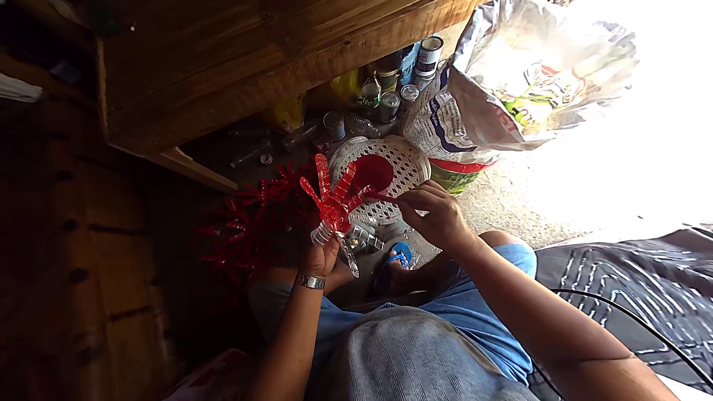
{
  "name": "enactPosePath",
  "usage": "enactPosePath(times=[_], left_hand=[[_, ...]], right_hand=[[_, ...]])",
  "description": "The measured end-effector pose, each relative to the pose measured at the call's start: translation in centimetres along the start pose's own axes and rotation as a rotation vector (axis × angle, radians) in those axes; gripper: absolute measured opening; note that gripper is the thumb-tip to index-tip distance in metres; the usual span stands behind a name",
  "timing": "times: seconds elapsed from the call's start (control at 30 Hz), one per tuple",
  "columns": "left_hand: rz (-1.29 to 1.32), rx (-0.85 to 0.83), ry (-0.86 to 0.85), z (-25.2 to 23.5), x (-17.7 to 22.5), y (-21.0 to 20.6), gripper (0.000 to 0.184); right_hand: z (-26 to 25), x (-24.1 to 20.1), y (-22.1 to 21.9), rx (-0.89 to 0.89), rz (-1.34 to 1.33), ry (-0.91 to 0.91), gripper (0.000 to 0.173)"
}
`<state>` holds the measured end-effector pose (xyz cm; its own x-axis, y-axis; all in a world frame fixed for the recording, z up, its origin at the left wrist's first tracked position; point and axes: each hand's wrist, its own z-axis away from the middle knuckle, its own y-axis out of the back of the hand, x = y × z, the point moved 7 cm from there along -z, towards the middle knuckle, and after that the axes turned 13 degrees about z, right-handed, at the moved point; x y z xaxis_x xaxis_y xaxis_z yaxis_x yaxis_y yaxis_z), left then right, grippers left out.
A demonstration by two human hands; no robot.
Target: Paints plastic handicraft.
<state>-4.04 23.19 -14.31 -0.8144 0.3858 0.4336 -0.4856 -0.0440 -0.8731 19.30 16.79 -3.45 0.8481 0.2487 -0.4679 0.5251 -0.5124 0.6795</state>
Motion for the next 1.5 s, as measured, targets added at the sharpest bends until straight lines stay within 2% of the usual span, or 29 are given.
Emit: enactPosePath(times=[0.2,0.3,0.47,0.57,0.73,1.1,1.3,1.5], left_hand=[[0.011,0.021,0.003,0.3,-0.1,0.6,0.031],[0.018,0.02,0.002,0.3,0.0,0.8,0.038],[0.0,0.051,0.008,0.5,0.0,0.7,0.034],[0.008,0.04,0.004,0.5,-0.1,0.7,0.039],[0.028,0.05,-0.002,0.6,0.2,0.7,0.027],[-0.007,0.04,0.009,0.3,0.0,0.8,0.048],[-0.003,0.048,0.017,0.3,-0.1,0.9,0.036],[0.009,0.031,0.001,0.3,0.1,0.7,0.037]], right_hand=[[-0.4,-0.1,-0.1,-0.025,0.026,-0.014,0.014],[-0.1,-0.3,-0.2,-0.03,0.02,0.008,0.014],[0.1,-0.7,1.0,0.024,0.029,0.023,0.014],[-0.4,-0.1,0.5,0.014,0.04,0.002,0.015],[0.1,0.3,0.1,-0.019,0.025,-0.015,0.015],[-0.1,0.6,-0.1,-0.043,0.039,-0.033,0.016],[-0.1,0.0,0.9,0.009,0.044,-0.006,0.014],[0.4,0.1,0.5,-0.023,0.041,-0.013,0.015]])
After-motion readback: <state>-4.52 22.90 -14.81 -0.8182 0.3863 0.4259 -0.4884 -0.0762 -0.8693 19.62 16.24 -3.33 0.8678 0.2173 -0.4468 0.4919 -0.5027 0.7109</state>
